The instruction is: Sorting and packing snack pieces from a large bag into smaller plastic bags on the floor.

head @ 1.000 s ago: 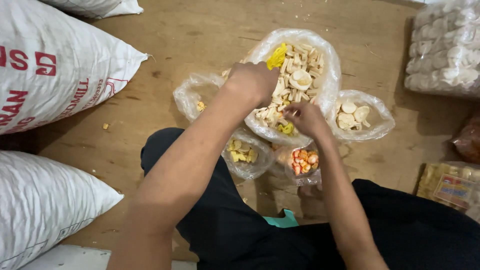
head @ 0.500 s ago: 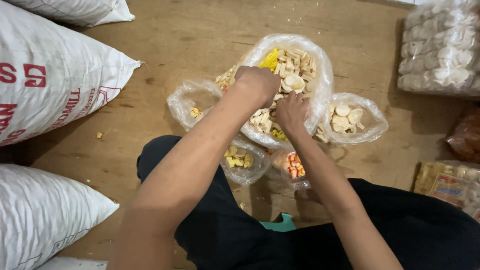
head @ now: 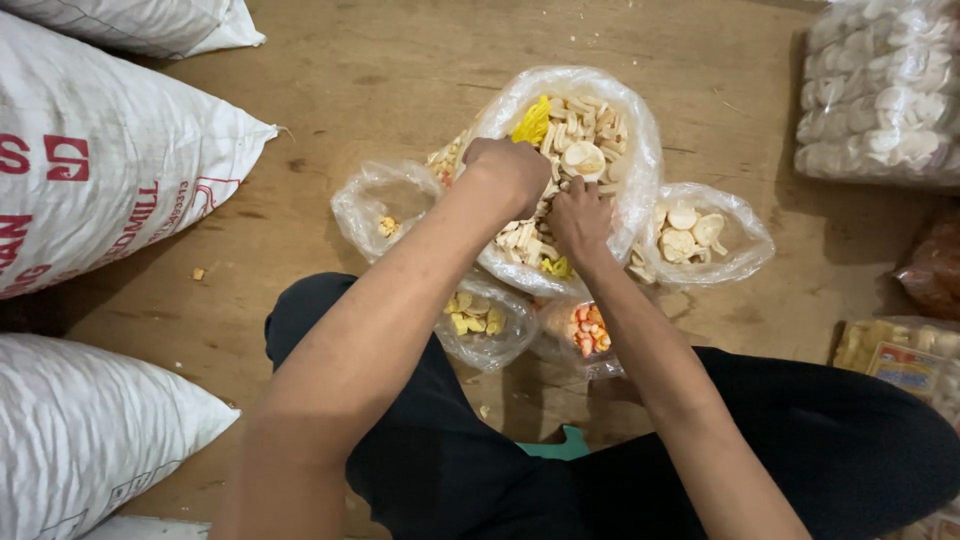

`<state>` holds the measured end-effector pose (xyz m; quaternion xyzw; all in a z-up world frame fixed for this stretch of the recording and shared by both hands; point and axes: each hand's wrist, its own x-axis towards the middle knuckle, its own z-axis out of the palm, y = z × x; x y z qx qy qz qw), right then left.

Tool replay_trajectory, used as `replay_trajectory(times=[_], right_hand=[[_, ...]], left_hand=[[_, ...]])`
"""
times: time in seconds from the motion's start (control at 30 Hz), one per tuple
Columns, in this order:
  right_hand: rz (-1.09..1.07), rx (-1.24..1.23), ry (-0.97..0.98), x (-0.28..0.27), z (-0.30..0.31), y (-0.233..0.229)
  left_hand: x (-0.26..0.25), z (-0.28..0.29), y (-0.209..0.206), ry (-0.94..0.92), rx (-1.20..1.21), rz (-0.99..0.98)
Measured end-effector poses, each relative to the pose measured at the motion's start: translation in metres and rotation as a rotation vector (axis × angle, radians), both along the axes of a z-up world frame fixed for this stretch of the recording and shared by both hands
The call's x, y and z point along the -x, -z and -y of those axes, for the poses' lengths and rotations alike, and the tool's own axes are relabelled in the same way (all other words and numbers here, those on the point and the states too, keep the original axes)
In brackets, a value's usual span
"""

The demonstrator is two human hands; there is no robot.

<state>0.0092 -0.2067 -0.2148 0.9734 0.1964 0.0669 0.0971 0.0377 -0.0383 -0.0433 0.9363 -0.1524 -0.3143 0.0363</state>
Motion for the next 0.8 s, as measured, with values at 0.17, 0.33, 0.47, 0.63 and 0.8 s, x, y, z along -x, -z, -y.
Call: replay_trajectory(times=[0.17, 0.33, 0.47, 0.63, 0.8], right_hand=[[-0.224, -0.098, 0.04, -0.017, 0.012, -0.005], [-0.385, -0.136, -0.008, -0.05, 0.032, -0.015], [-0.372, -0.04, -0.059, -0.036, 0.033, 0.004], [-0.099, 0.06, -0.138, -0.002, 0.01, -0.01], [-0.196, 0.123, -0.107, -0.01, 0.013, -0.005]], left_hand=[[0.007, -0.014, -0.013, 0.05, 0.109, 0.072], [0.005, -0.018, -0.044, 0.102, 0.177, 0.142], [0.005, -0.018, -0.035, 0.082, 0.155, 0.178], [0.01, -0.018, -0.029, 0.077, 0.15, 0.184], [0.008, -0.024, -0.024, 0.064, 0.146, 0.183]])
